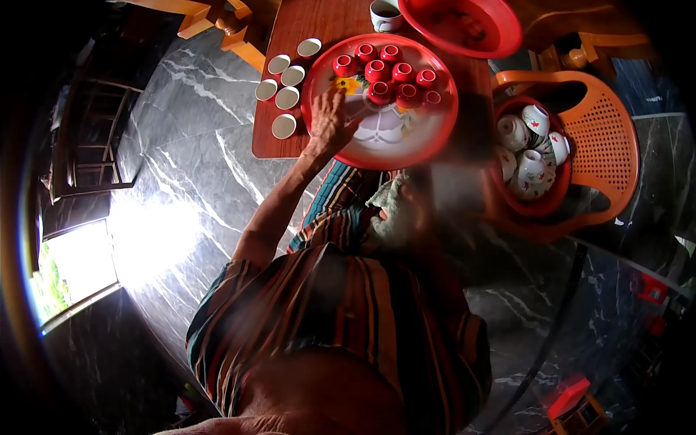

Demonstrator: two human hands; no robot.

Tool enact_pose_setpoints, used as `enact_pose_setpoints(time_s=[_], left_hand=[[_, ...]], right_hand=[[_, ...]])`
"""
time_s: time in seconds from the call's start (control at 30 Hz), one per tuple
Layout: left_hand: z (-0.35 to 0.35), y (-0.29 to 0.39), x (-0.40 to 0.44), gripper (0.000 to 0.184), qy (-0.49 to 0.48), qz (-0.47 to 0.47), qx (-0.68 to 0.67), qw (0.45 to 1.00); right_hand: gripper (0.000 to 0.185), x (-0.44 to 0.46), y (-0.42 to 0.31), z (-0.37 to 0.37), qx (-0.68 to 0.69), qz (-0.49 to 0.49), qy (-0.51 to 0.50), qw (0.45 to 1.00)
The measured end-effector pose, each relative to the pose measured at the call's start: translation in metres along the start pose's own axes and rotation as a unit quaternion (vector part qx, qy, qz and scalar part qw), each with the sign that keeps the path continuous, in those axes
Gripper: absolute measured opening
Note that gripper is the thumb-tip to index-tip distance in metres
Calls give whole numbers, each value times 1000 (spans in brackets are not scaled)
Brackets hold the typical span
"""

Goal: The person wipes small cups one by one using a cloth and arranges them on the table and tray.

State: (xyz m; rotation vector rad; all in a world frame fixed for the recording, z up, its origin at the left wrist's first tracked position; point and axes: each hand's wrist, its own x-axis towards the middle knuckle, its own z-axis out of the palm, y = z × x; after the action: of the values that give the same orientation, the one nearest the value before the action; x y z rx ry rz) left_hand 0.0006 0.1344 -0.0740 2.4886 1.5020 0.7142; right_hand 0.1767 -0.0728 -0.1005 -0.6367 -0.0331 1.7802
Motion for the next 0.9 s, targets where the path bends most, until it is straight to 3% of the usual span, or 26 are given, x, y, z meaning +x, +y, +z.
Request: enact_pose_setpoints(time_s=[0.07, 0.13, 0.23, 0.3, 0.33, 0.37, 0.43, 0.5, 0.53, 0.57, 0.6, 0.63, 0.67, 0.7, 0.73, 0.77, 0.83, 0.87, 0.9], left_hand=[[12, 7, 16, 73, -7, 69, -11, 998], [35, 11, 31, 71, -14, 43, -39, 998], [65, 20, 42, 63, 1, 18, -52, 998], [89, 16, 48, 54, -33, -15, -24, 999], [78, 10, 53, 47, -69, 117, 112, 984], [78, 7, 52, 47, -70, 118, 111, 984], [65, 11, 50, 42, -58, 96, 31, 993], [45, 25, 39, 40, -77, 44, 46, 995], [42, 26, 32, 41, -30, -9, -239, 971], [35, 29, 24, 42, 19, -62, -503, 862], [27, 28, 16, 42, 19, -62, -502, 862], [9, 29, 9, 45, -64, -132, -570, 808], [-8, 29, 3, 49, -146, -200, -628, 738], [-18, 30, -4, 52, -224, -263, -674, 653], [-22, 33, -13, 57, -239, -233, -650, 683], [-25, 35, -21, 60, -268, -218, -662, 665], [-33, 48, -35, 61, -284, -264, -703, 596], [-45, 58, -39, 62, -289, -252, -699, 603], [-50, 63, -44, 58, -302, -266, -705, 584]], right_hand=[[36, 24, 25, -102, 9, -31, 17, 999], [48, 33, 30, -133, 19, -67, 34, 997], [43, 18, 22, -100, -25, -74, 31, 996], [35, -4, 6, -48, -86, -11, 19, 996], [29, -18, -3, 12, -116, -2, 110, 987], [29, -19, -3, 12, -116, -2, 111, 987], [31, -21, -4, 17, -90, -13, 81, 993], [33, -24, -13, 51, -87, -52, 49, 994], [35, -25, -19, 68, -85, -90, 17, 992], [37, -25, -25, 69, -112, -134, 10, 984], [37, -16, -32, 55, -160, -170, 0, 972], [37, -8, -37, 41, -207, -204, -10, 957], [36, -13, -42, 50, -237, -229, 61, 942], [38, -4, -58, 24, -404, -194, 120, 886], [39, -7, -62, 39, -411, -199, 108, 883], [40, -10, -65, 60, -419, -204, 96, 880], [41, -1, -68, 75, -512, -314, -4, 799], [41, 0, -69, 97, -557, -341, -48, 756], [47, 1, -76, 118, -683, -435, -75, 582]])
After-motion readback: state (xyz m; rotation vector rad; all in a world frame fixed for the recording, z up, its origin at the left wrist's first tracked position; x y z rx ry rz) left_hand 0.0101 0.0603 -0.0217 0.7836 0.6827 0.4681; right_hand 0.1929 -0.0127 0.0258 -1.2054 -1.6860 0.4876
